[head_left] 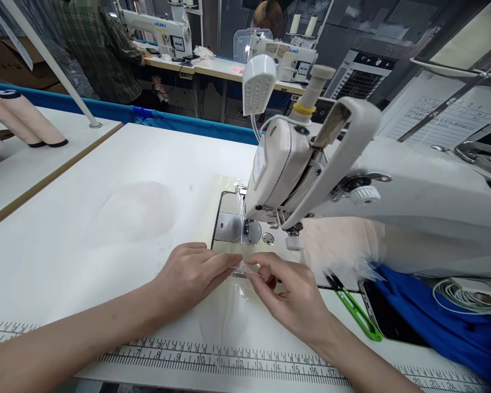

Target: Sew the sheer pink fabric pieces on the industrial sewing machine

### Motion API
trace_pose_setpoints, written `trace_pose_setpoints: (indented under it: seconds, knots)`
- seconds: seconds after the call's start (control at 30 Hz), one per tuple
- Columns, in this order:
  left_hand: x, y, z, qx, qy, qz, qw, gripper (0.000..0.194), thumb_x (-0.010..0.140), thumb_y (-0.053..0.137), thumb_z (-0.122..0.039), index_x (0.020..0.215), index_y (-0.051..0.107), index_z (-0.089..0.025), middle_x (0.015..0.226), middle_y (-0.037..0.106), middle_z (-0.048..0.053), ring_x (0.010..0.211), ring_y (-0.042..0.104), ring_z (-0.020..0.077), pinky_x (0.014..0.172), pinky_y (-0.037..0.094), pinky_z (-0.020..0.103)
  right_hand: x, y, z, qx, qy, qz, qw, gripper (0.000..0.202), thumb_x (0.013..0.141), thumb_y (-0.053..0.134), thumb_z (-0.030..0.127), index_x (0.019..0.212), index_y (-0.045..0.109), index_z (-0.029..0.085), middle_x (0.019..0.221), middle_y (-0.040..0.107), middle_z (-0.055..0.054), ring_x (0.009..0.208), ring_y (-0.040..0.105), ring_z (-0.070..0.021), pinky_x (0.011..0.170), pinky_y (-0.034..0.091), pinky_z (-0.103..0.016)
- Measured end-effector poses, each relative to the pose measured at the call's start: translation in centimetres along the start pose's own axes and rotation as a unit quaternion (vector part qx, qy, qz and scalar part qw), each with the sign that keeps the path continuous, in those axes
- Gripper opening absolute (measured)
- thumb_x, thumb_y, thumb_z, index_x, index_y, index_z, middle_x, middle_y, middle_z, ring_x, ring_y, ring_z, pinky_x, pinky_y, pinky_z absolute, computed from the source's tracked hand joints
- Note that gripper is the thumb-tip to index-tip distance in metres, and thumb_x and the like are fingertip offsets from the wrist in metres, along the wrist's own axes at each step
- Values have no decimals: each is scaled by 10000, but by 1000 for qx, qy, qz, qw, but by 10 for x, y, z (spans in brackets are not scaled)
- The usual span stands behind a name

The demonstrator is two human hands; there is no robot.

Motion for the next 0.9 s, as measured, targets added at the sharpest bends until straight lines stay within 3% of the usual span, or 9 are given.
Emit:
trace_pose_setpoints:
  seconds: [0.17, 0.37, 0.53, 0.9]
  knots:
    - [0, -2, -4, 8, 11, -5, 1000, 126, 973, 499, -142, 1006, 621, -140, 552, 583, -82, 424, 448, 77, 435, 332, 253, -2, 2, 1, -9, -17, 6, 1000, 224, 917, 557, 95, 1105, 554, 218, 570, 357, 103, 465, 352, -57, 458, 320, -179]
    - [-1, -2, -5, -7, 12, 1, 1000, 115, 970, 499, -133, 1003, 608, -130, 626, 646, -58, 470, 512, 73, 463, 366, 246, -2, 3, 3, -14, -34, 16, 999, 221, 919, 541, 84, 1085, 532, 229, 569, 308, 107, 457, 314, -60, 448, 288, -187]
    - [1, -3, -6, -1, 18, -4, 1000, 137, 985, 476, -161, 988, 610, -136, 583, 605, -67, 438, 456, 80, 446, 355, 246, -2, 4, 2, -16, -27, 12, 999, 202, 921, 531, 87, 1077, 519, 214, 572, 301, 111, 450, 293, -56, 443, 284, -182]
    - [-1, -1, -7, -2, 18, 5, 1000, 132, 989, 469, -152, 1037, 593, -141, 599, 624, -61, 458, 494, 75, 468, 368, 237, -1, 3, 7, -33, -53, 17, 998, 227, 900, 487, 63, 1054, 545, 219, 558, 324, 104, 451, 304, -68, 445, 283, -201]
Point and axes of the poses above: each hand's wrist, its own x-axis towards the middle knuckle, its own y-axis out of the palm, z = x × y, the point moved 7 cm from there along x, towards the middle knuckle
